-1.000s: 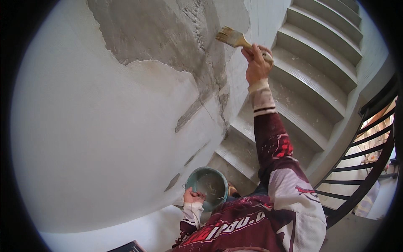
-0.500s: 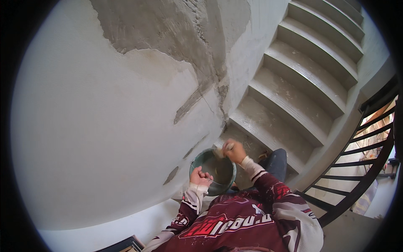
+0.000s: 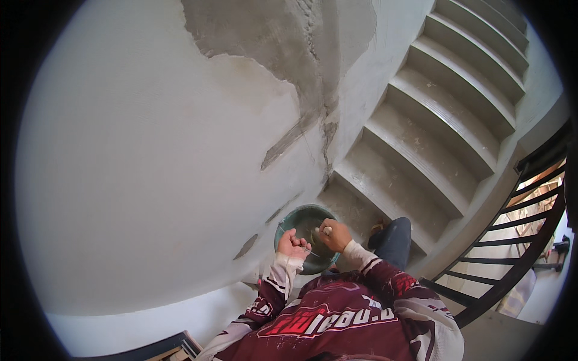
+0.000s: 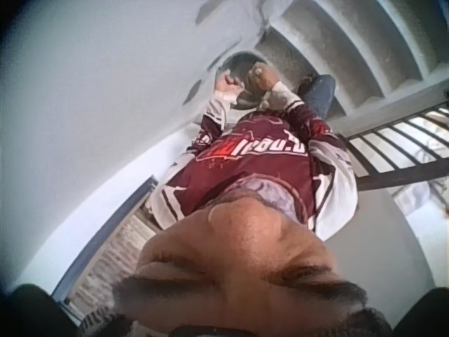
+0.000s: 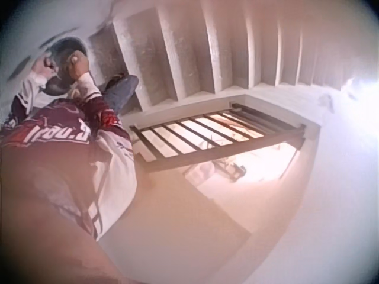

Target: The person applies plaster to a curved wall and spiral staircase using a trowel and a brush. They scoop plaster from a bucket, spread it on the wall, and smooth it with a brush, working methodically along the staircase.

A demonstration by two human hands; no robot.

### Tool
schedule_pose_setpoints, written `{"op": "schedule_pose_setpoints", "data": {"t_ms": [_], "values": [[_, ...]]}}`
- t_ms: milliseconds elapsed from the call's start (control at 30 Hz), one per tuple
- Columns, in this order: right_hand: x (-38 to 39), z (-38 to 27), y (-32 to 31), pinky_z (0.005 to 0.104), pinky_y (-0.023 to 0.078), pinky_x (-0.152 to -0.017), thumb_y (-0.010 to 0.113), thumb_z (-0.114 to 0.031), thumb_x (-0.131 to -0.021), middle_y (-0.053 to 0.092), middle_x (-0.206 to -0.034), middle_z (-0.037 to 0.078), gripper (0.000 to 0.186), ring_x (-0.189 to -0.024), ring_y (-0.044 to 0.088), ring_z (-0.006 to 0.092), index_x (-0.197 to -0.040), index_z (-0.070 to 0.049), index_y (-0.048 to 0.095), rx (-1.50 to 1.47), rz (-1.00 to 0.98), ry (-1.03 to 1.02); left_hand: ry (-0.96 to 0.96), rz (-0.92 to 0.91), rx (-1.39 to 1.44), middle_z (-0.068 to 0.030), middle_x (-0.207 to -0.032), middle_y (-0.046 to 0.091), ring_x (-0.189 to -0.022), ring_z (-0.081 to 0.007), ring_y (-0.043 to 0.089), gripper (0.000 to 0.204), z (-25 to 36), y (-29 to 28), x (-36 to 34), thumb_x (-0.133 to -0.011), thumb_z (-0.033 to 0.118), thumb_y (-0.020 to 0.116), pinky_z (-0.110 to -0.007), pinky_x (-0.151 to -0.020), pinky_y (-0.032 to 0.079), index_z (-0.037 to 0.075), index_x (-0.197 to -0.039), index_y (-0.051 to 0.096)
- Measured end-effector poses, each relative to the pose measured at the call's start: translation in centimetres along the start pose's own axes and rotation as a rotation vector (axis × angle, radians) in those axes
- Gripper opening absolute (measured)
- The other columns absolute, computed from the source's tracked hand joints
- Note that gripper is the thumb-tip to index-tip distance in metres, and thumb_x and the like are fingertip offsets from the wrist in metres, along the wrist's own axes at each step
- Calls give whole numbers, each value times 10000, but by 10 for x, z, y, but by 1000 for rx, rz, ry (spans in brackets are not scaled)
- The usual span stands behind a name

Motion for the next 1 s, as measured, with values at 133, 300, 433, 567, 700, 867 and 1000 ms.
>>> {"op": "schedule_pose_setpoints", "data": {"t_ms": [133,300,433,567,700,867,1000], "values": [[-2,-2,2,441,496,-703,667,-194,-765,654,-804,163,139,-791,627,388,-832,-84,616,-24,13,28,-5,7,29,12,-568,387,-649,-172,461,347,10,-4,0,-791,201,679,-420,-758,393,171,-606,387],[-1,23,11,378,508,-678,702,-181,-739,667,-757,132,170,-710,653,293,-826,-57,625,-116,-37,141,-6,26,44,10,-570,380,-651,-174,458,356,16,-20,1,-786,205,686,-418,-768,389,169,-604,382],[1,27,16,379,511,-676,700,-194,-748,657,-746,126,183,-713,657,264,-829,-54,615,-90,-62,182,-16,76,94,10,-580,381,-667,-175,453,358,17,-42,0,-797,212,673,-419,-776,386,168,-601,377],[-3,31,19,352,535,-675,693,-165,-772,652,-764,94,183,-717,660,234,-872,-46,596,-403,-17,341,12,81,97,13,-587,380,-672,-174,451,352,26,-60,4,-801,212,660,-417,-780,385,164,-602,374],[-41,8,2,342,565,-745,659,-98,-839,616,-857,52,169,-786,643,194,-952,-41,547,-1018,208,435,2,145,143,11,-588,376,-672,-176,451,347,36,-76,5,-800,212,654,-418,-778,387,161,-601,374],[-97,-35,0,402,567,-823,597,-30,-879,561,-956,76,141,-922,601,219,-989,-44,510,-1484,113,311,14,172,178,-1,-585,372,-662,-186,451,357,42,-109,1,-801,214,648,-429,-767,384,159,-600,358],[-148,-36,-14,411,567,-836,588,9,-863,540,-951,81,147,-905,582,213,-978,-33,507,-1513,210,174,58,175,205,-3,-567,355,-650,-198,447,348,47,-116,5,-809,208,628,-437,-749,380,158,-608,349]]}}
Point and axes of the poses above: each hand's wrist, its own x-axis away from the middle knuckle, its own y-axis out of the palm, z = x × y, the point moved 6 cm from there along -x, towards the middle knuckle
